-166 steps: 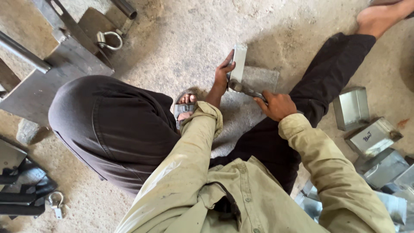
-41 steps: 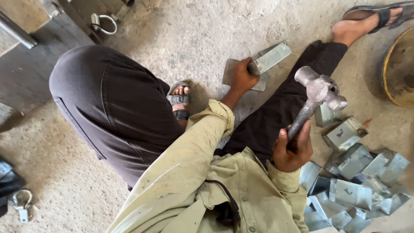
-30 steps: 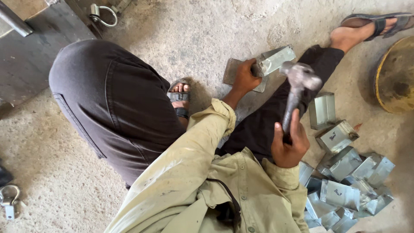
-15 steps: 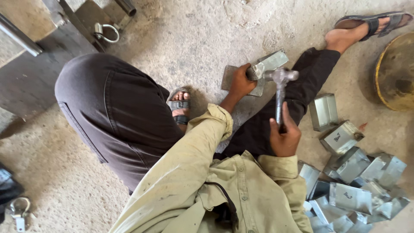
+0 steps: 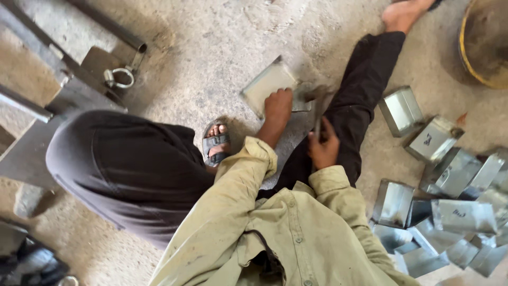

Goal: The person sits on the floor and uses a hammer to strike a small metal block placed on a larger metal anvil. They repeatedly hit the block, adjusting its position with their left hand while striking with their right hand. Several similar metal blocks are scattered on the floor nearby.

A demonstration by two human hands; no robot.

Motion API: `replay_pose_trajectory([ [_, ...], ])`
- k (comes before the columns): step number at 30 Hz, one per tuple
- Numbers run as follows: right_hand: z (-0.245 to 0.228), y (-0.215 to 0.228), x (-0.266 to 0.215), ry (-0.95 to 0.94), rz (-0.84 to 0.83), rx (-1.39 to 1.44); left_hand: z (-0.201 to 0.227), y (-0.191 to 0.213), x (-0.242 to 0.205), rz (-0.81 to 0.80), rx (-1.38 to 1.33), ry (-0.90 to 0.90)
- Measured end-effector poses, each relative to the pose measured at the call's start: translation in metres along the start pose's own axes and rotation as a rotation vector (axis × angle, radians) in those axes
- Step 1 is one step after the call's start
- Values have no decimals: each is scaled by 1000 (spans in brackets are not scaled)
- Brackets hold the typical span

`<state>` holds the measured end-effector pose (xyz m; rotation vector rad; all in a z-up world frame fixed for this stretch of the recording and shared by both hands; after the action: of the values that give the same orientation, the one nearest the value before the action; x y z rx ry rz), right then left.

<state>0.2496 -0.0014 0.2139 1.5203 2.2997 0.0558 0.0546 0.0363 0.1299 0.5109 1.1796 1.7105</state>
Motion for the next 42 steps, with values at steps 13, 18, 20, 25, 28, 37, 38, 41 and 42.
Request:
replay_pose_trajectory([
  [13,34,1,11,52,-69,3,-41,58,8,412,-36,75],
  [18,38,-4,24,-132,-87,87,-83,43,19,-36,-139,301],
  [20,33,-6,24,-157,-75,86,-82,42,15,-126,-84,362],
  [25,29,-7,22,-211,-47,170,-52,50,11,172,-98,153],
  [28,30,-8,25,-201,-64,231,-35,42,16,346,-19,-224],
  [37,27,-8,22,-211,-50,237,-81,11,13,151,3,129],
  [38,27,-8,22,-211,-45,237,-83,13,9,169,-29,186],
  [41,26,-7,24,-198,-41,248,-85,20,4,65,-92,293],
  [42,25,-8,25,-190,-42,254,-85,24,5,5,-108,317],
])
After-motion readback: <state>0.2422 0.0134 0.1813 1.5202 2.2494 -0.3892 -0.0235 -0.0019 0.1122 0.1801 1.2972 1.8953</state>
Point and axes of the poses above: each hand's wrist, its own x-axis towards the middle knuckle, its own y-axis out of the back of the hand, z = x × y, the point moved 3 cm from there along x, towards the middle knuckle, and after that the axes turned 4 degrees about -z, right-handed, at the moved point
